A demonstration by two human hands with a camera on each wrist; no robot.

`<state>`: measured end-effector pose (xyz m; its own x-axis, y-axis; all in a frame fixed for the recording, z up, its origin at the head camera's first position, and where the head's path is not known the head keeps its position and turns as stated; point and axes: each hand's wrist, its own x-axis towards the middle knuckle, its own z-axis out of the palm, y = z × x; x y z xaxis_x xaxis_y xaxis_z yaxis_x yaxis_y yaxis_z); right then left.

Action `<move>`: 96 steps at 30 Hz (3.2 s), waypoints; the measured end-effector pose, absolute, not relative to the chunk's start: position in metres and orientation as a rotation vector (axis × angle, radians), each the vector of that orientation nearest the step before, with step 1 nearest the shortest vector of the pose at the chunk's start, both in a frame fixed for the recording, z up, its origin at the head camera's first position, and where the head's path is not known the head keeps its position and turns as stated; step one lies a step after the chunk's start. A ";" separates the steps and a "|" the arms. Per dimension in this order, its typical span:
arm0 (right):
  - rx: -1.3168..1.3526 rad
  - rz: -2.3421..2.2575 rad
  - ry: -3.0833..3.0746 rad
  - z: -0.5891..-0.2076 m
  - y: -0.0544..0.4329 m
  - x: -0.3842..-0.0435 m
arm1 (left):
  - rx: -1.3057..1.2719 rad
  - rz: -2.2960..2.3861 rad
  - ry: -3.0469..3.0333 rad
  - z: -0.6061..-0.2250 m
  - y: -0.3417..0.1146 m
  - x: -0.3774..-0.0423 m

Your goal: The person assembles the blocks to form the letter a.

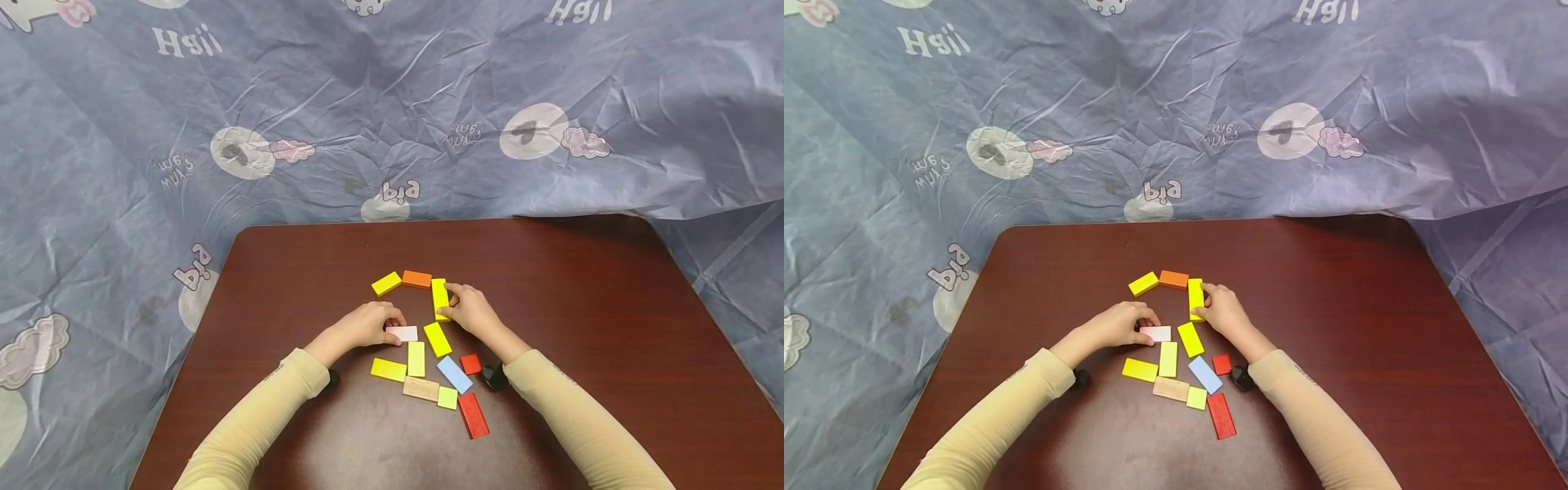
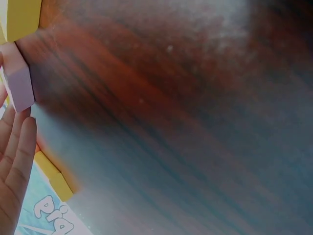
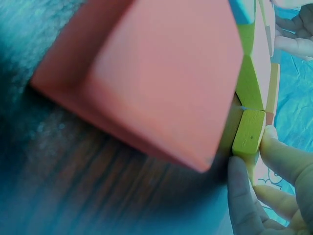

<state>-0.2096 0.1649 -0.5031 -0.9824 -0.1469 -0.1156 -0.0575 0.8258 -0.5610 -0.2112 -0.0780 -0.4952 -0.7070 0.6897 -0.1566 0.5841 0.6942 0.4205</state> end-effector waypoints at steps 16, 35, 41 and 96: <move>-0.140 -0.873 2.837 -0.504 0.164 -0.211 | 0.959 0.527 2.648 -0.499 -0.093 -0.215; -0.141 -0.876 2.830 -0.502 0.163 -0.211 | 1.079 0.572 2.658 -0.494 -0.085 -0.211; -0.131 -0.877 2.823 -0.504 0.164 -0.212 | 1.333 0.448 2.661 -0.486 -0.056 -0.200; -0.125 -0.898 2.816 -0.506 0.166 -0.212 | 1.037 0.541 2.685 -0.505 -0.078 -0.210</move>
<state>-0.2119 0.1658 -0.5058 -0.9797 -0.1351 -0.1483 -0.0244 0.8138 -0.5806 -0.2099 -0.0784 -0.5045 -0.7298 0.6807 -0.0643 0.6026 0.6848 0.4098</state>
